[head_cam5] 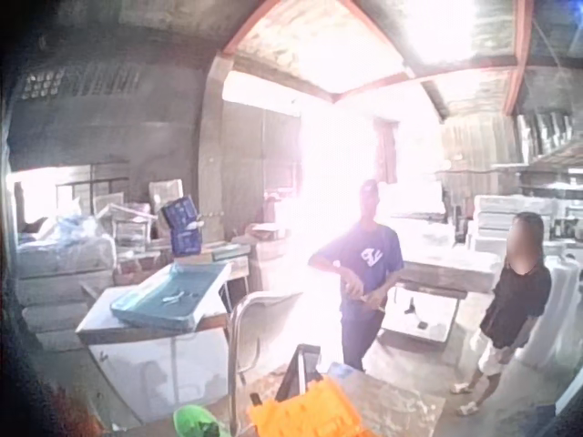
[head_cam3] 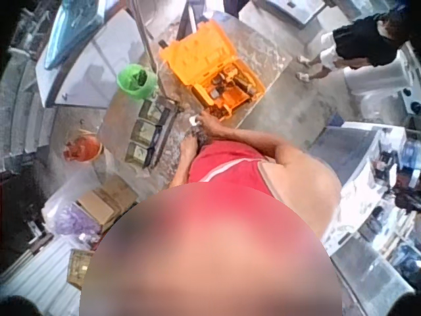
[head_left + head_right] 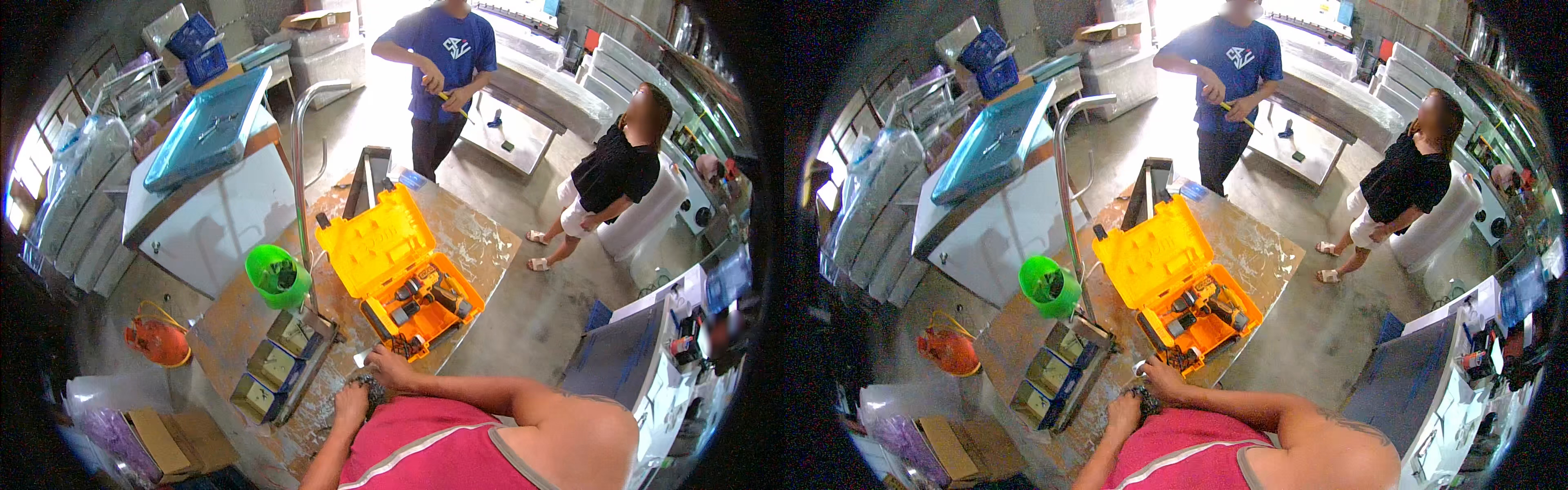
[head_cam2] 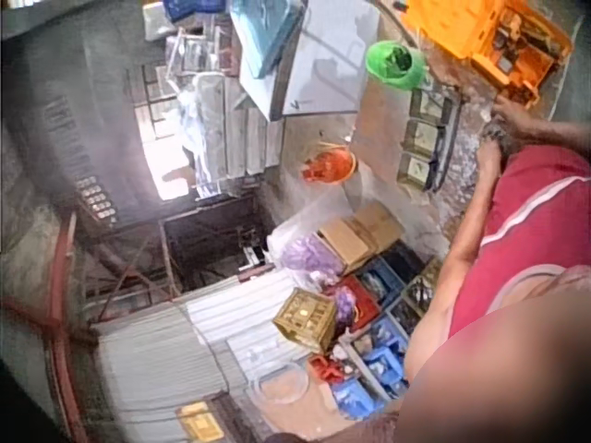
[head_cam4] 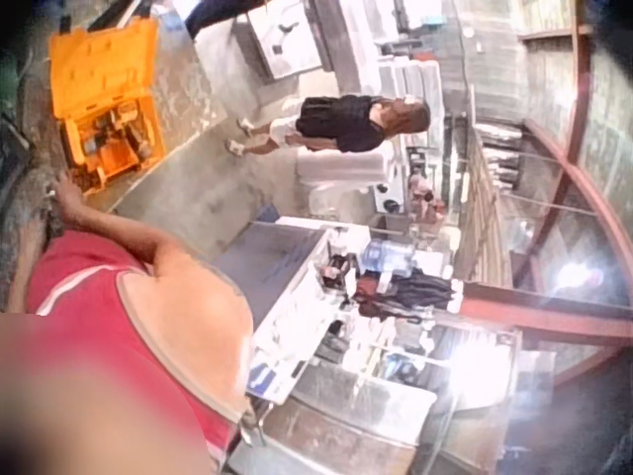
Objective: The person uses a cordless drill to drive screws into small metal boxes on a workbench. They repeatedly pick up screws, attach them to the drill, and fasten them into the boxes. The person also handles a container of screws and organizes them on the table.
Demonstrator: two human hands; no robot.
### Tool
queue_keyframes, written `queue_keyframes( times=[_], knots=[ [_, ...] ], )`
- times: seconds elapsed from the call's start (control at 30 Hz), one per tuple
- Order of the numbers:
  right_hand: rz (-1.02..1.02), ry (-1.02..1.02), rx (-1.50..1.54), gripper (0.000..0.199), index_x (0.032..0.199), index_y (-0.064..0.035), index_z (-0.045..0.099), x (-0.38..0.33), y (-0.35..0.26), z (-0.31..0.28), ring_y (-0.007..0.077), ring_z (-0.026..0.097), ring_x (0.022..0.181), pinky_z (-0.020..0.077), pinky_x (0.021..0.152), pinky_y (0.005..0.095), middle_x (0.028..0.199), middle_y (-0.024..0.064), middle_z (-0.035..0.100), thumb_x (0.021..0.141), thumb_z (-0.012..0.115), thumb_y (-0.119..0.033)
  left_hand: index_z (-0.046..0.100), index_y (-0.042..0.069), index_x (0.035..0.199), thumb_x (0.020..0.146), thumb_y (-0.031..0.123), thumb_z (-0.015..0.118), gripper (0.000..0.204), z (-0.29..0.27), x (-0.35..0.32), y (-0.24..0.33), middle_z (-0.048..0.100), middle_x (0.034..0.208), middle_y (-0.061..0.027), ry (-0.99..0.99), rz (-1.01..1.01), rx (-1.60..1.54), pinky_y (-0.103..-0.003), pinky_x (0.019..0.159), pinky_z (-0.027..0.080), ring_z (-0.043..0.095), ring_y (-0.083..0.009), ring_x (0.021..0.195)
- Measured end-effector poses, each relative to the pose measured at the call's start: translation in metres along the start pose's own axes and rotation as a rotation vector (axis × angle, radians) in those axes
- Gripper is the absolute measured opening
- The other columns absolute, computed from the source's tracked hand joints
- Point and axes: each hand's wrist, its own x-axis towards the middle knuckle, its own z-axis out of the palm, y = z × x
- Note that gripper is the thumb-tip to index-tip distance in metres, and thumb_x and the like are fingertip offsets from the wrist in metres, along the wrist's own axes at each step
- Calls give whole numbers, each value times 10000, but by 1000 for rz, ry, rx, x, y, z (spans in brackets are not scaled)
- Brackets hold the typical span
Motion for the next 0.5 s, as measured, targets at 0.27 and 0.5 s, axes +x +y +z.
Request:
queue_keyframes(
  times=[0.27,0.5],
  knots=[
    [26,-35,24,258,1155,-117,673,1,-2,-2,425,622,1104,527,876,520,1180,171,559,906,689,-183,667,105,1139,954,144,540,228,-7,-8,6,674,1123,-137,27,-111,-27,-541,839,562,700,-366,1010],
    [-66,-67,52,331,1175,-131,644,1,-3,2,416,637,1070,534,876,522,1200,165,543,877,748,-231,661,68,1152,944,132,541,249,2,-4,4,671,1119,-163,54,-119,-160,-548,857,554,683,-398,1035]
  ],
)
